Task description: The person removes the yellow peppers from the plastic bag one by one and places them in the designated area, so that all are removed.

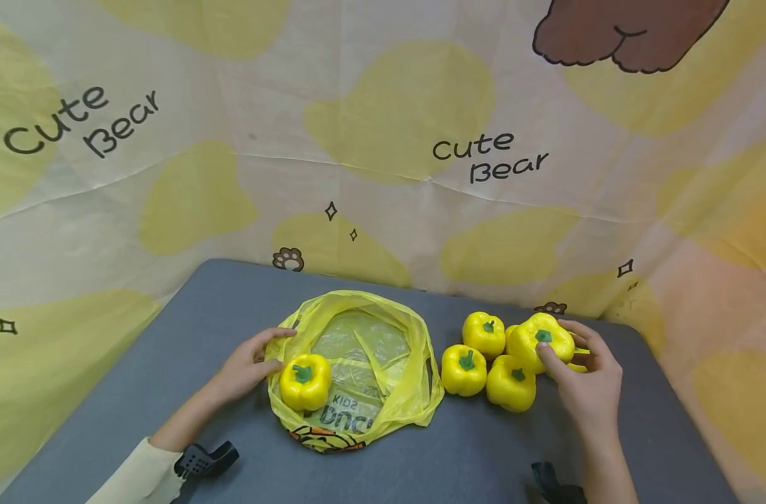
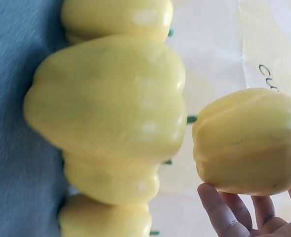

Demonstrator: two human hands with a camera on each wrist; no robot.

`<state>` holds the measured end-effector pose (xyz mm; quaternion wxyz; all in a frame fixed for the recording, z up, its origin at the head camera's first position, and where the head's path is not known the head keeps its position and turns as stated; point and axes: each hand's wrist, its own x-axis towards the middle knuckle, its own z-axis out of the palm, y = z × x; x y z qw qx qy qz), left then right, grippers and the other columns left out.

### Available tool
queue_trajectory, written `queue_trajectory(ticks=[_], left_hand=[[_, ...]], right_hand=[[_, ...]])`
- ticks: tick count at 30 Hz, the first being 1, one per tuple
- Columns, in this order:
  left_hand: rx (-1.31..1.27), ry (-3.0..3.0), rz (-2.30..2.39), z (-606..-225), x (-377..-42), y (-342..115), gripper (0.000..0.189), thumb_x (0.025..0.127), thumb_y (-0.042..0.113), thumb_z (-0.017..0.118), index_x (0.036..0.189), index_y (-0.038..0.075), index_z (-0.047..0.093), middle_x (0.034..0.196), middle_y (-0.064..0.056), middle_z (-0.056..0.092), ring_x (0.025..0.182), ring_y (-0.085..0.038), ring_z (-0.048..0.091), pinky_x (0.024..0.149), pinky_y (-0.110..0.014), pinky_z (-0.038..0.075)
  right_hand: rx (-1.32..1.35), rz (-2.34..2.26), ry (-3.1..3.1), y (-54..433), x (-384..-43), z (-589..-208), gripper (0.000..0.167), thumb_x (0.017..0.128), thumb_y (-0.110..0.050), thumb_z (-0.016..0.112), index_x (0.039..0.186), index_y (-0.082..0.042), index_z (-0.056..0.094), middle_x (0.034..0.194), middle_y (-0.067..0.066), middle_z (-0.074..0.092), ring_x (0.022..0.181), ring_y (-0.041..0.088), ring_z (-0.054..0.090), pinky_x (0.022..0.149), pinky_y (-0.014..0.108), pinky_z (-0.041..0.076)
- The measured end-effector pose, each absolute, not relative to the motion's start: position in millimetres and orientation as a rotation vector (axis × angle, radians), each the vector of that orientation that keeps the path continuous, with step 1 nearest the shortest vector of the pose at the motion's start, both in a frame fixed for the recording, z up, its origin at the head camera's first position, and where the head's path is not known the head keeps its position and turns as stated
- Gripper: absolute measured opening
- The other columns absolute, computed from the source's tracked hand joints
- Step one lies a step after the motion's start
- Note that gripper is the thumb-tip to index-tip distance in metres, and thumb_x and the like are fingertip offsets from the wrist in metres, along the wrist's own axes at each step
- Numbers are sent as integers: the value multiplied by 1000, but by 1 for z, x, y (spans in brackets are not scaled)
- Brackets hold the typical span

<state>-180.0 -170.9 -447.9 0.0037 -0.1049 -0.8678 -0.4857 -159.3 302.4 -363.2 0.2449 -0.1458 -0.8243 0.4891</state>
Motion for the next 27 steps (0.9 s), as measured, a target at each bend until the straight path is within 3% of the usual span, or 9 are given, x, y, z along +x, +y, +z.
queue_trajectory(ticks=[17,27], left_hand=[[-332,-2724,-1534,-448,-180,-171,50,82,4,59,132,11,55,140,-13,52,118,-27,48,89,-32,42],[-319,-2720,-1544,-447,-180,-170,49,83,4,58,131,10,55,140,-15,52,129,-34,46,103,-53,39]], right_hand=[[-544,1292,-2255,331,-153,-373,44,78,-16,78,120,-19,66,88,-18,55,63,0,54,55,11,45],[-664,1340,-2296,348,-145,-382,46,80,-25,77,124,-21,64,91,-17,51,62,-3,56,52,14,49]])
